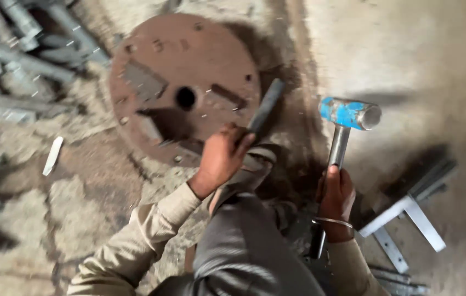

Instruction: Bending metal strips using a hammer and a heavy jig on the workshop floor.

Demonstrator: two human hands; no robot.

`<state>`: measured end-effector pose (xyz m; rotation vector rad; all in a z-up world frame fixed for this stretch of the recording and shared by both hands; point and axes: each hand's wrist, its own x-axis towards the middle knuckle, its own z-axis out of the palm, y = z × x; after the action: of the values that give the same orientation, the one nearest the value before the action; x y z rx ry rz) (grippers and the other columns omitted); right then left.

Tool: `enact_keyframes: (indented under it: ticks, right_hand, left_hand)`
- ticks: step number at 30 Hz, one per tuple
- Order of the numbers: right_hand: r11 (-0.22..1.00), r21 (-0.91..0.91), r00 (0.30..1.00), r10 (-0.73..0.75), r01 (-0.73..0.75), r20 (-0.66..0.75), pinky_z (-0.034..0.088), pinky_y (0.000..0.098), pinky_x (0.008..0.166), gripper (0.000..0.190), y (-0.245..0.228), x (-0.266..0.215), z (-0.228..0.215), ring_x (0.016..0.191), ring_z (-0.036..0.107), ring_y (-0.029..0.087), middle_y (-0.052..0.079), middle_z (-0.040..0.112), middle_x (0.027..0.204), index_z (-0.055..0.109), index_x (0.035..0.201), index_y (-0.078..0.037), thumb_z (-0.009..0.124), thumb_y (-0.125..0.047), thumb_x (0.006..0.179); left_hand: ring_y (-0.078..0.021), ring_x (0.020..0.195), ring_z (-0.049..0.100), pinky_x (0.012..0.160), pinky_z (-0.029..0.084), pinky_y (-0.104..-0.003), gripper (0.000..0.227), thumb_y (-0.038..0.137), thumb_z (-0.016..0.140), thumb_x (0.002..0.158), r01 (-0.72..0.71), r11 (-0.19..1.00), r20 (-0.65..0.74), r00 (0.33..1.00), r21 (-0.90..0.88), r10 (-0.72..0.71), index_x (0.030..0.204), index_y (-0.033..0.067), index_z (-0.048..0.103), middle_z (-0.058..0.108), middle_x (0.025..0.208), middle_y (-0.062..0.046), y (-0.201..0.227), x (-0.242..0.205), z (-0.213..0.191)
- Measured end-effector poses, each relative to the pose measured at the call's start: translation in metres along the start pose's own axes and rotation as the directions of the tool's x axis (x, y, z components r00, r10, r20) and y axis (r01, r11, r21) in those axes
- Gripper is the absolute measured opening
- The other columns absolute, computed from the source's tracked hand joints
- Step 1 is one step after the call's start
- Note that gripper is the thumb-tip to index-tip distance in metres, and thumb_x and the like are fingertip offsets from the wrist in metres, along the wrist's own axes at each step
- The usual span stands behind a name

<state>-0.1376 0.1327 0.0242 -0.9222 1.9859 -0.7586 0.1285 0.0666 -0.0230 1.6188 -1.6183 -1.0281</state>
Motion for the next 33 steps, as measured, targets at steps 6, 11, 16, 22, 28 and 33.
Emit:
enact_keyframes:
  ticks: [6,11,16,22,28,33]
  right_hand:
    - [0.961,-0.111,0.907,0.195,-0.253,-0.372,0.035,0.033,0.045,0.044,0.1,0.011,-0.048,0.049,0.045,0.013,0.002,0.05,0.061,0.059,0.082,-0.005,0.056,-0.042,0.106]
    - [0.947,0.047,0.87,0.31,-0.317,-0.384,0.035,0.0325,0.042,0.044,0.095,0.015,-0.068,0.046,0.046,0.014,0.002,0.051,0.059,0.059,0.08,-0.007,0.056,-0.044,0.105]
    - [0.974,0.213,0.972,0.125,-0.081,-0.2,0.034,0.0307,0.04,0.039,0.039,0.013,-0.085,0.046,0.045,0.012,0.0,0.049,0.061,0.053,0.088,-0.009,0.057,-0.044,0.105]
    - [0.86,-0.192,0.769,-0.509,0.473,-0.386,0.04,0.0283,0.048,0.051,0.051,0.058,-0.088,0.058,0.05,0.009,-0.003,0.051,0.071,0.054,0.105,-0.012,0.044,-0.062,0.107]
    - [0.947,-0.314,0.976,-0.002,-0.069,-0.219,0.039,0.0311,0.036,0.044,0.037,0.075,-0.085,0.046,0.046,0.011,-0.004,0.052,0.062,0.055,0.092,-0.016,0.048,-0.058,0.103]
    - [0.999,-0.017,0.926,-0.035,0.031,-0.375,0.041,0.0359,0.044,0.044,0.045,0.069,-0.116,0.052,0.051,0.014,-0.001,0.053,0.065,0.053,0.089,-0.012,0.056,-0.054,0.105]
  left_hand:
    - [-0.0415,0.077,0.067,0.064,0.054,-0.052,0.019,0.021,0.064,0.098,-0.259,0.965,0.339,0.912,0.035,0.232,0.098,0.003,0.067,0.066,0.089,-0.021,0.051,0.093,0.108]
    - [-0.0313,0.083,0.074,0.059,0.06,-0.042,0.017,0.01,0.061,0.089,-0.534,0.762,0.29,0.844,0.367,0.451,0.104,0.0052,0.067,0.067,0.107,-0.016,0.02,0.126,0.192]
    - [-0.0228,0.066,0.072,0.046,0.059,-0.032,0.037,-0.002,0.064,0.081,-0.628,0.661,0.565,0.744,0.411,0.356,0.117,-0.0052,0.062,0.059,0.119,-0.023,0.031,0.125,0.174]
    - [-0.0255,0.072,0.071,0.051,0.059,-0.034,0.041,0.002,0.067,0.078,-0.669,0.586,0.56,0.728,0.457,0.395,0.118,-0.0049,0.06,0.059,0.116,-0.021,0.028,0.124,0.176]
    - [-0.0227,0.06,0.07,0.043,0.057,-0.036,0.033,0.007,0.063,0.086,-0.688,0.562,0.568,0.714,0.459,0.41,0.117,-0.0034,0.059,0.058,0.121,-0.022,0.02,0.126,0.186]
    - [-0.021,0.057,0.069,0.043,0.056,-0.034,0.028,0.005,0.053,0.096,-0.499,0.775,0.603,0.773,0.388,0.196,0.122,-0.0032,0.059,0.061,0.123,-0.024,0.034,0.114,0.162]
